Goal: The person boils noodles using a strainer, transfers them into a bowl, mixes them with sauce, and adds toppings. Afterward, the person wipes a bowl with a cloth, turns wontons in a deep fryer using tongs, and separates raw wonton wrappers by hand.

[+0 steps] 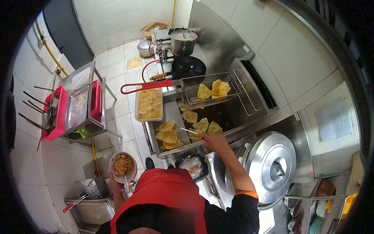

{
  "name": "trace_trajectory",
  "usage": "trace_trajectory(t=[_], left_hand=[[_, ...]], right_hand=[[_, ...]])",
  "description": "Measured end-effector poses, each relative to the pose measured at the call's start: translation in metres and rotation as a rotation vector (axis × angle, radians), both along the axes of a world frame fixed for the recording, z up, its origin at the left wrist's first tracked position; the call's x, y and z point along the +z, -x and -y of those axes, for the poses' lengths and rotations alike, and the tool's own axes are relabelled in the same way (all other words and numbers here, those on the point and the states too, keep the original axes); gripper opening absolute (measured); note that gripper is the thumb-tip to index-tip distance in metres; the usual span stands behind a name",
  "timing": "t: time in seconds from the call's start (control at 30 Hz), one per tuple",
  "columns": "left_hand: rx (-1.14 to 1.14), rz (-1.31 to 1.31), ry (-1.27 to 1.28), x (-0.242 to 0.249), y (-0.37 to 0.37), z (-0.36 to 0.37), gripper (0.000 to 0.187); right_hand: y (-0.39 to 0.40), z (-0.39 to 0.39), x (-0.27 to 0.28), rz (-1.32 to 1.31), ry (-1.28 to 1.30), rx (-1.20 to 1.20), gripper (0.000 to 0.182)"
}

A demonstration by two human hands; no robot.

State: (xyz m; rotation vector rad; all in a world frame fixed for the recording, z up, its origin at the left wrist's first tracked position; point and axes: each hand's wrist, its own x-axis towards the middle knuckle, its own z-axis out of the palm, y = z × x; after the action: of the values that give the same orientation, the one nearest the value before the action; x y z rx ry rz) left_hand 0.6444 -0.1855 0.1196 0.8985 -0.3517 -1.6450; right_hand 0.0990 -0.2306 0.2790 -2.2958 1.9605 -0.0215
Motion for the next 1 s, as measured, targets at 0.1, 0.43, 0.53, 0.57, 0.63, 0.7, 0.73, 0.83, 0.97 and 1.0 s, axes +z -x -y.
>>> trace_trajectory(t=[0.1,0.43,0.53,0.57,0.63,0.7,0.73,0.83,0.97,1.0], left_hand=[[0.053,-0.030,-0.095,-0.003,-0.004,-0.009,0.071],[0.074,-0.026,-0.048,-0.007,-0.007,-0.015,0.071],[0.036,-0.069,0.005,-0.017,-0.010,-0.011,0.071],[0.026,-0.091,0.019,-0.018,-0.010,-0.010,0.072],[0.043,-0.091,0.004,-0.017,-0.010,-0.009,0.073],[0.053,-0.066,-0.001,-0.013,-0.007,-0.009,0.074],[0.057,-0.043,0.002,-0.010,-0.005,-0.010,0.074],[0.053,-0.029,0.020,-0.008,-0.005,-0.011,0.076],[0.032,-0.034,0.028,0.010,0.003,-0.016,0.074],[0.041,-0.037,0.022,0.005,0.001,-0.017,0.072]], right_hand=[[0.042,-0.016,0.011,0.192,0.046,-0.004,0.040],[0.117,0.037,-0.064,0.554,-0.171,-0.619,0.041],[0.103,0.072,-0.105,0.783,-0.264,-0.888,0.047],[0.094,0.085,-0.108,0.784,-0.297,-0.960,0.048],[0.082,0.105,-0.110,0.865,-0.387,-1.056,0.047],[0.072,0.117,-0.111,1.023,-0.504,-1.101,0.045],[0.067,0.121,-0.113,1.100,-0.498,-1.113,0.044],[0.058,0.127,-0.117,1.193,-0.469,-1.135,0.041],[0.074,0.123,-0.152,0.965,-0.295,-0.994,0.033],[0.084,0.117,-0.162,0.905,-0.233,-0.924,0.031]])
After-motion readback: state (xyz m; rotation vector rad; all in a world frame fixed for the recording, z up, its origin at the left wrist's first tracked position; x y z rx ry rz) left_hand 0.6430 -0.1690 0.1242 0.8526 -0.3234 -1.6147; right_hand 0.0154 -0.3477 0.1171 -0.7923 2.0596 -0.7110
